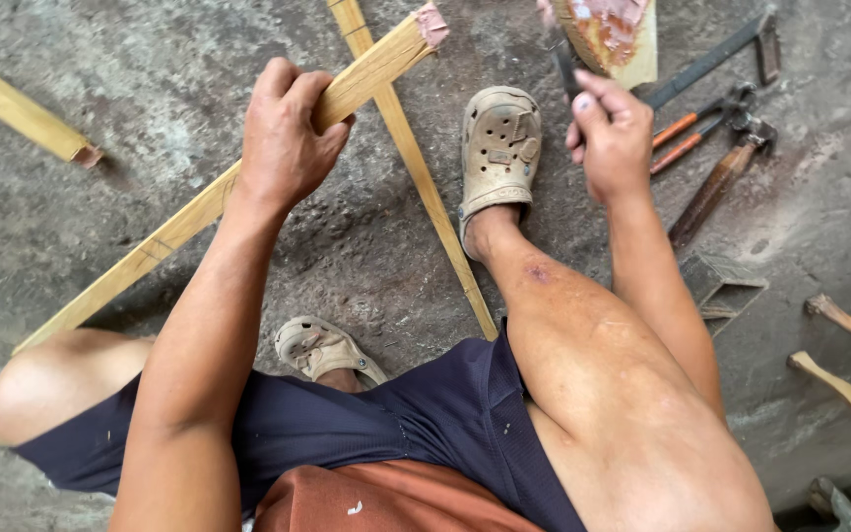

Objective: The person sits on the floor of a workshop among wooden frame parts, scoops pink wood filler from a board with a small knife, and spreads the filler into the joints and end-grain of the frame pieces, working on one joint after another and repositioning the frame between joints.

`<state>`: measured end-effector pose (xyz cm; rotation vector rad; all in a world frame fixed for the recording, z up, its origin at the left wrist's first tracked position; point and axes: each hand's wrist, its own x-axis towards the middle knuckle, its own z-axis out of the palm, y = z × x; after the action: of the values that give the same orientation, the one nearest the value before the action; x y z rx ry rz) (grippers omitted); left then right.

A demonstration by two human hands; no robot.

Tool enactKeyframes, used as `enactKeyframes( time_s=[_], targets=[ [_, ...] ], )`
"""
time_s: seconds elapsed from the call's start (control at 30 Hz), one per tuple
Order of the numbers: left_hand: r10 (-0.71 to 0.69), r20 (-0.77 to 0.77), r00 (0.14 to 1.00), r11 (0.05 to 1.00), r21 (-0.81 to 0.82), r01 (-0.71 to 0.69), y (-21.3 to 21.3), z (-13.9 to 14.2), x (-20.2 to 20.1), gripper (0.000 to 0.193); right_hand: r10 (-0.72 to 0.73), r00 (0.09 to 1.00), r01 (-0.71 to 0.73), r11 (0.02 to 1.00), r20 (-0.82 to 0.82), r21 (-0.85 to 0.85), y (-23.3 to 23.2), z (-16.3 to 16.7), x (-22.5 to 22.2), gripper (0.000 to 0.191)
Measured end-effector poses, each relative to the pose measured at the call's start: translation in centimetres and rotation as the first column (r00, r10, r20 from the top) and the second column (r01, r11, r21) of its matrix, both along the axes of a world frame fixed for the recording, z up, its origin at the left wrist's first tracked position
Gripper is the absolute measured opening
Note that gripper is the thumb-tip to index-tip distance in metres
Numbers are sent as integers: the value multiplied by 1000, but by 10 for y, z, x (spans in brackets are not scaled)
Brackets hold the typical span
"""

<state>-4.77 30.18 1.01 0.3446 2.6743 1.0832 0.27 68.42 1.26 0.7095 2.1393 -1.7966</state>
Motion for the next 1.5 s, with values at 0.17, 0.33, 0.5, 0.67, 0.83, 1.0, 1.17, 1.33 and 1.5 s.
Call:
enactKeyframes(
  time_s=[0.17,0.33,0.5,0.67,0.83,1.0,1.17,1.33,1.5],
  targets=[
    [-22,-13,1000,999,-29,22,0,-4,0,29,230,965,-233,972,-125,-9,-49,45,2,29],
    [-21,-6,1000,1000,-16,21,1,-6,1,30,498,826,-417,854,-263,310,-76,56,-9,41],
    [-14,6,1000,1000,-26,14,1,-7,2,31,470,870,-426,868,-150,254,-72,67,0,40],
    [3,-18,1000,1000,-25,-4,1,-10,4,34,407,909,-395,909,-85,133,-75,62,-1,38],
    [-4,-5,1000,1000,-20,4,2,-11,5,35,358,934,-357,923,-19,-145,-89,58,-6,41],
    [-3,-10,1000,1000,-7,3,5,-13,5,34,300,954,-297,950,24,-99,-83,73,-7,39],
    [12,-48,999,1000,6,-12,1,-18,9,39,262,965,-261,965,12,-23,-82,70,-6,39],
    [64,-63,996,997,56,-60,-6,-37,7,44,238,971,-232,964,35,-133,-95,47,0,37],
    [185,-185,965,982,0,-188,-6,-56,-3,35,39,998,-20,953,58,-301,-91,34,4,43]
  ],
)
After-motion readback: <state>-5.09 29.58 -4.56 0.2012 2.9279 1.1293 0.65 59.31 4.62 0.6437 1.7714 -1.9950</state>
